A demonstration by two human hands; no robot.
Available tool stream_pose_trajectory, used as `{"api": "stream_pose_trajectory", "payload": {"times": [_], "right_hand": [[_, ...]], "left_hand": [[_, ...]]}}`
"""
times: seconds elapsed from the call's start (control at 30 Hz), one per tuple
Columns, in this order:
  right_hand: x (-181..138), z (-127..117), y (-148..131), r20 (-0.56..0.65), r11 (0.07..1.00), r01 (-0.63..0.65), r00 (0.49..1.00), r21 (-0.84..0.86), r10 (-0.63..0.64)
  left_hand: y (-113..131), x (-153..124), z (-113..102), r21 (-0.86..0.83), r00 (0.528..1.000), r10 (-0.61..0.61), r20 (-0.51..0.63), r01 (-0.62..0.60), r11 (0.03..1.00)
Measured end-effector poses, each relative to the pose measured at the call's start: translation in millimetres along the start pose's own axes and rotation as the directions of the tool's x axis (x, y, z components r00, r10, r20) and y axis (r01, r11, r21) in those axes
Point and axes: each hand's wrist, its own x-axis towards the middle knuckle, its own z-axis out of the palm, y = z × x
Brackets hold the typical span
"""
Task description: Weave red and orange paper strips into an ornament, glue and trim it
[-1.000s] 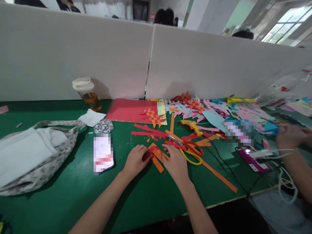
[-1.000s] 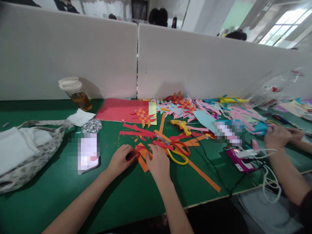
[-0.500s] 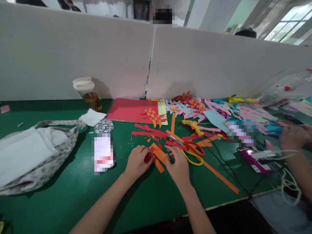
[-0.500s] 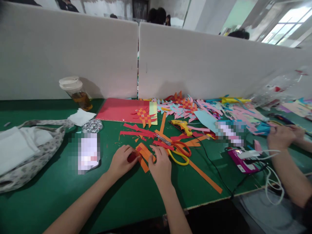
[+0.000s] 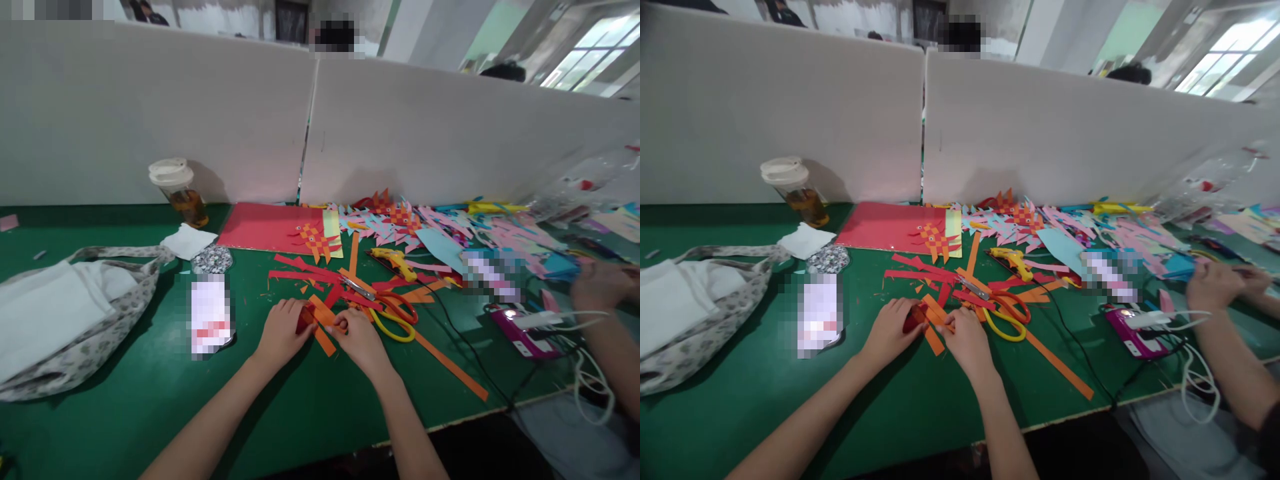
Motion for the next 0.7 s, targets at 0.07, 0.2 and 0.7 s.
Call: {"api": "stream_pose_trajectory", "payload": {"times": [0.07, 0.2, 0.7], "right_hand": [[2, -4, -5, 0.021, 0.999, -0.015, 1.000, -0.044, 0.016], [4, -11, -14, 0.013, 0.993, -0.084, 0.996, -0.084, 0.086], [-2, -11, -34, -0.077, 0.978, 0.106, 0.993, 0.178, -0.094]], "left_hand": [[0, 0, -1, -0.004, 1.000, -0.006, 0.006, 0.006, 1.000], [0, 0, -1, -0.014, 1.000, -0.009, 0.000, 0.009, 1.000], [0, 0, -5, -0.078, 0.999, -0.050, -0.019, 0.048, 0.996]]}}
